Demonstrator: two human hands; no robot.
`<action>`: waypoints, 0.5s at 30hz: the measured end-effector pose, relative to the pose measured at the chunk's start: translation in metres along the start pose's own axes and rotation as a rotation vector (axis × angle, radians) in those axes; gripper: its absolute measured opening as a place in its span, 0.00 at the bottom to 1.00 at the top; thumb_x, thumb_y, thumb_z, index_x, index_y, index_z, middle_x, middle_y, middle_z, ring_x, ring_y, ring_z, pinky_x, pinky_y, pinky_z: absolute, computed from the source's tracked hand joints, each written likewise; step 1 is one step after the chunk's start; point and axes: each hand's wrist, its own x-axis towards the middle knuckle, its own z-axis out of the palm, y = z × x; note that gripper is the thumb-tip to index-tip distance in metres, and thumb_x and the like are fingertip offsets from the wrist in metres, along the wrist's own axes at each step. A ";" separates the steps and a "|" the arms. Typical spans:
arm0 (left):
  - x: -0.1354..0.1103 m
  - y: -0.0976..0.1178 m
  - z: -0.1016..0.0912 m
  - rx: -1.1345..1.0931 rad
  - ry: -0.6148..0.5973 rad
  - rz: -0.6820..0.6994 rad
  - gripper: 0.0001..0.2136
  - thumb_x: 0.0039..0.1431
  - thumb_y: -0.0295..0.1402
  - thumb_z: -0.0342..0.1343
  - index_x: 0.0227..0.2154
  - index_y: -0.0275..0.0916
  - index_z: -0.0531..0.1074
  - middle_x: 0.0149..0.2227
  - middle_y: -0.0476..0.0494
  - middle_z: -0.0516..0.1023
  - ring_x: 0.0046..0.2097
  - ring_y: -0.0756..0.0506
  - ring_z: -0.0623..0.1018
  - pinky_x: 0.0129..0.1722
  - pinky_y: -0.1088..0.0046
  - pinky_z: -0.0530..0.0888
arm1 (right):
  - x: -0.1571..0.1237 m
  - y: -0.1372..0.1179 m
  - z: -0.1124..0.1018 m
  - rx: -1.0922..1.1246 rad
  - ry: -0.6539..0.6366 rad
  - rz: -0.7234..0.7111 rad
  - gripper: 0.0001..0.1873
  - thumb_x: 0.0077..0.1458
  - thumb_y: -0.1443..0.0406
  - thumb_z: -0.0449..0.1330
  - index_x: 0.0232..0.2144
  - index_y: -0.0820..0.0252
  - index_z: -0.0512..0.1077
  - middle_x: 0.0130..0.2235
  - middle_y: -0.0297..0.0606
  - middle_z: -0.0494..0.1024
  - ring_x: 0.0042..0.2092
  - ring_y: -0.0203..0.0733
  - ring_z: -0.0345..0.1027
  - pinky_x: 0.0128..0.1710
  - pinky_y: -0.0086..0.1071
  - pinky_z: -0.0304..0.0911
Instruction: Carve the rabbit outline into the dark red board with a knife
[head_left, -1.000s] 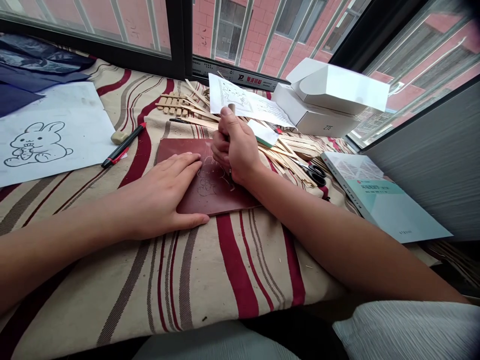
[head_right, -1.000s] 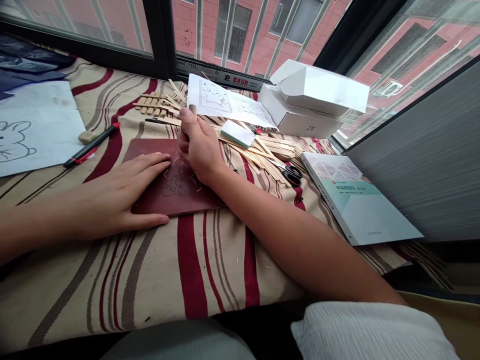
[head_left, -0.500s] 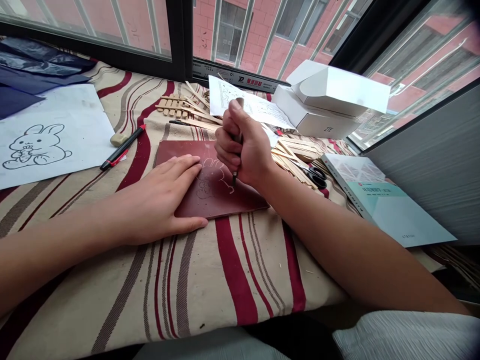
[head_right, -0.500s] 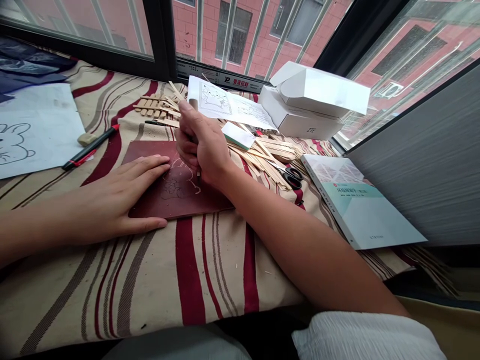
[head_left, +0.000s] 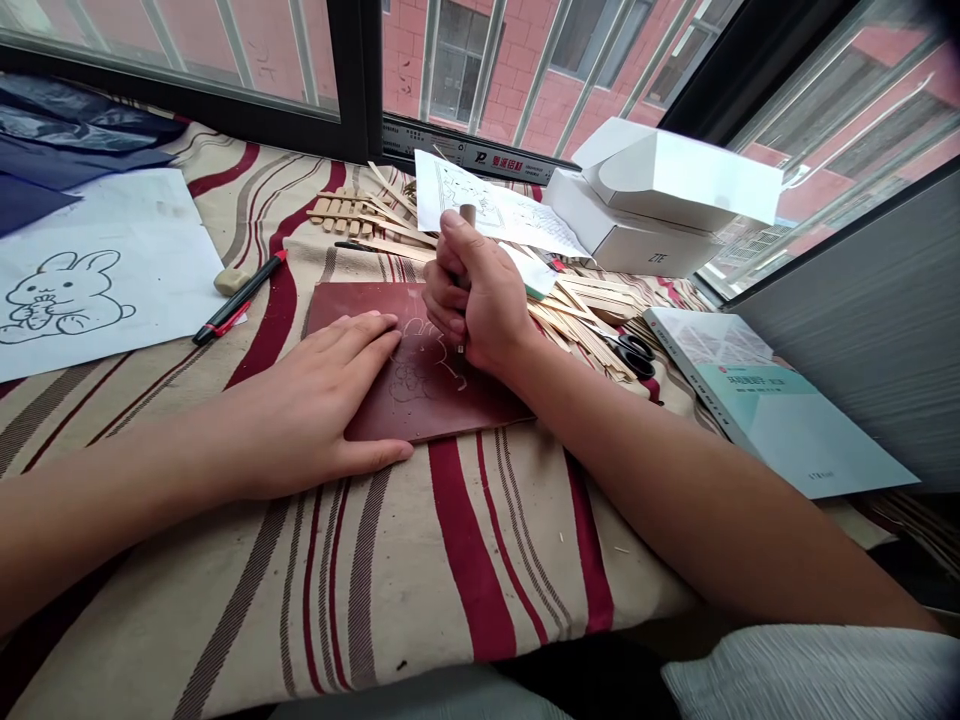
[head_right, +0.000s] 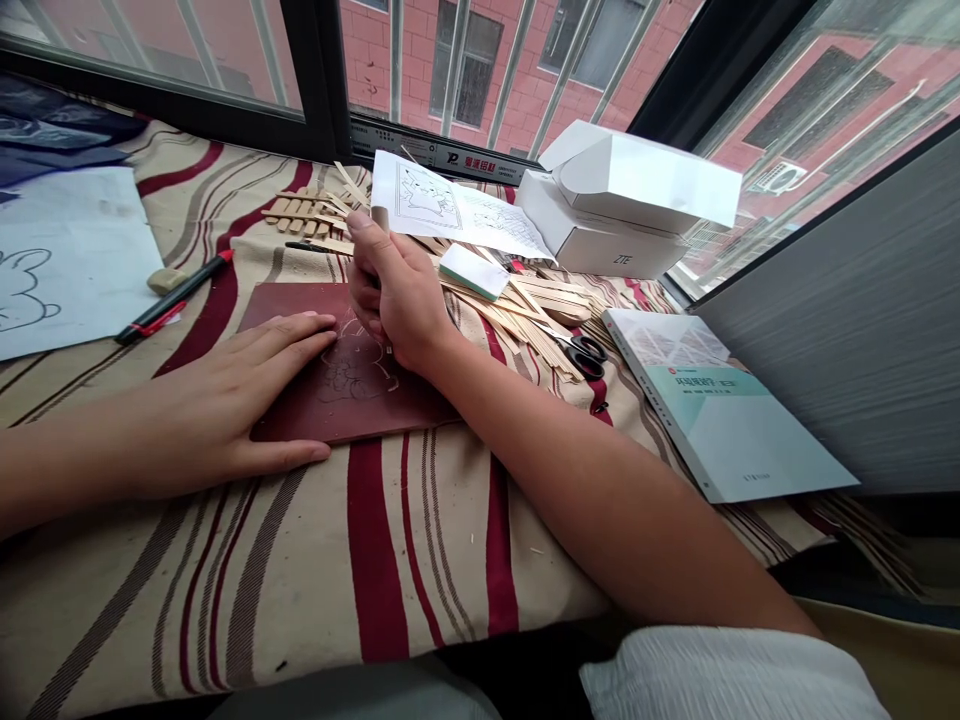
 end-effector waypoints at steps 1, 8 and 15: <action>0.000 0.000 -0.001 0.000 -0.004 -0.001 0.59 0.59 0.75 0.43 0.78 0.29 0.53 0.81 0.28 0.51 0.80 0.24 0.55 0.80 0.47 0.54 | 0.000 0.000 0.000 0.017 0.007 0.000 0.33 0.73 0.46 0.58 0.21 0.54 0.54 0.15 0.22 0.51 0.14 0.28 0.41 0.12 0.28 0.36; 0.000 0.000 0.000 0.009 -0.010 0.000 0.59 0.59 0.75 0.43 0.78 0.29 0.53 0.81 0.29 0.51 0.80 0.24 0.54 0.80 0.47 0.54 | 0.001 0.004 0.001 0.079 -0.003 -0.006 0.31 0.76 0.53 0.56 0.21 0.54 0.56 0.15 0.21 0.53 0.13 0.27 0.43 0.12 0.26 0.37; 0.001 0.001 -0.001 0.031 -0.014 -0.005 0.59 0.59 0.75 0.41 0.78 0.28 0.53 0.81 0.27 0.51 0.80 0.24 0.54 0.80 0.46 0.54 | 0.003 0.002 -0.001 0.172 -0.184 0.136 0.32 0.79 0.52 0.48 0.21 0.54 0.54 0.14 0.20 0.49 0.13 0.27 0.37 0.11 0.24 0.36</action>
